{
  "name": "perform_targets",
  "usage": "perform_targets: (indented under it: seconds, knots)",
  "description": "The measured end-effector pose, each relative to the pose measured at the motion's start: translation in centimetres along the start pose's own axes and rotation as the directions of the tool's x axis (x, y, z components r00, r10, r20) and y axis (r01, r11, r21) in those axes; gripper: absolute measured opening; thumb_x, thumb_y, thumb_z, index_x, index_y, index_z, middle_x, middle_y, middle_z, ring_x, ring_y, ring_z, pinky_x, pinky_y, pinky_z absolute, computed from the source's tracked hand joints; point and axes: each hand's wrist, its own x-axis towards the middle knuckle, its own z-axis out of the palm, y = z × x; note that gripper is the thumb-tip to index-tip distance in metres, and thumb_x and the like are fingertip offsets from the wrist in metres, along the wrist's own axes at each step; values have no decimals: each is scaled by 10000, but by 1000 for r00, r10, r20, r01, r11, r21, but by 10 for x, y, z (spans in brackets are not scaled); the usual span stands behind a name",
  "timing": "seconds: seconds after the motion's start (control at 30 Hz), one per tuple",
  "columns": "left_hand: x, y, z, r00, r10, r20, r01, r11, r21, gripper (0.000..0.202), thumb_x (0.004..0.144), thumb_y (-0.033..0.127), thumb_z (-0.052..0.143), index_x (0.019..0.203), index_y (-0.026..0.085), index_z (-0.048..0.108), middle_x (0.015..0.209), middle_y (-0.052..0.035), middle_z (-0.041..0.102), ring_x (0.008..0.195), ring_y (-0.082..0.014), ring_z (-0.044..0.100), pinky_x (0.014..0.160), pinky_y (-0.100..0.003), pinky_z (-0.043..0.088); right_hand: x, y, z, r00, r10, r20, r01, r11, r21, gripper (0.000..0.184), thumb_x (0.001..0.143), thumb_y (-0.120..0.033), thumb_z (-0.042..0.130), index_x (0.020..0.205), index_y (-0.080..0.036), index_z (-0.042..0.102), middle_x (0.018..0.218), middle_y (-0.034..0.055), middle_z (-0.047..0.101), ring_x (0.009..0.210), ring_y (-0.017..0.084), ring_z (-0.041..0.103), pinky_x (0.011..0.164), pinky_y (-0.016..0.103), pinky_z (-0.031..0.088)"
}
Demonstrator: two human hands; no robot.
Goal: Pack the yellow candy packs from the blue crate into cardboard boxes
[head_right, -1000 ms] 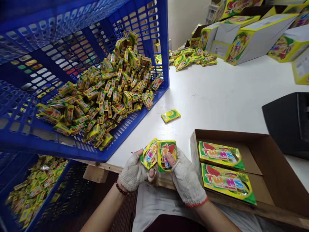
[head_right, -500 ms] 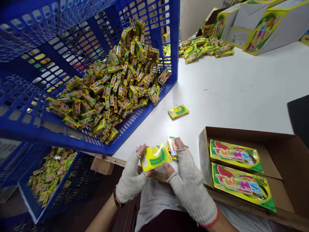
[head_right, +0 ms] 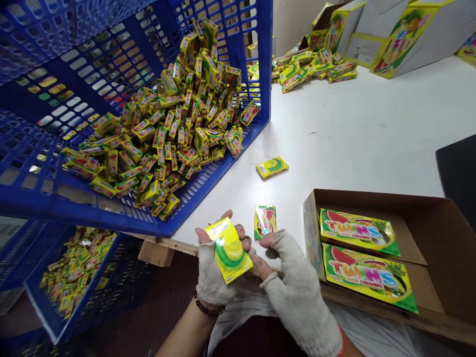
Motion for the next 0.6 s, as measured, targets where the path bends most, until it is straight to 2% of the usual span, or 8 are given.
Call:
perform_targets:
  seconds: [0.07,0.13,0.2,0.3,0.4,0.5,0.6]
  knots:
    - [1,4,3,997,-76,23,76,997,-22,802,693,836,615,1258,270,565,789,-21,661,599,-175,626,624,-356,544,4,-1,-7,985,-164,-50,157,980,-118,229,873,-424,625,997,-235,661,1028,88,695,966,248,679,823,380,579]
    - [0,6,7,994,-107,29,108,994,-28,801,661,835,646,1211,255,594,792,-36,680,623,-197,648,633,-366,545,9,-5,-13,974,-225,18,226,966,-129,222,898,-403,605,1036,-249,687,1095,79,691,1060,246,663,903,379,555]
    - [-3,6,11,994,-111,22,112,992,-49,765,625,799,715,1122,223,635,814,-53,691,754,-239,687,723,-389,555,14,-9,-17,981,-155,114,166,982,-94,229,919,-410,572,1046,-254,682,1072,61,697,1025,229,673,864,354,561]
    - [-7,3,16,993,-113,42,114,993,-33,713,593,746,784,1030,196,663,884,-75,704,923,-272,682,865,-405,533,22,-12,-20,976,32,217,-18,998,-65,251,883,-475,584,945,-236,628,910,37,682,848,212,667,714,329,559]
    - [-9,-1,15,986,-145,83,144,989,22,715,585,747,787,1018,192,663,905,-68,698,870,-240,668,850,-384,524,27,-12,-22,943,136,302,-123,990,-61,270,814,-496,629,835,-237,556,775,1,625,727,189,614,619,302,516]
    - [-11,-6,10,988,-125,95,118,990,74,696,633,770,737,1015,196,647,889,-56,686,788,-203,647,806,-363,520,30,-14,-21,914,176,365,-173,984,-40,224,781,-438,619,765,-238,519,761,-6,618,689,170,589,580,278,489]
    - [-10,-12,5,993,-49,106,33,988,152,650,699,771,682,1002,198,633,891,-50,680,737,-178,626,786,-352,518,29,-18,-15,925,176,337,-173,984,-38,193,753,-399,604,714,-238,506,712,-12,601,616,155,561,536,269,475]
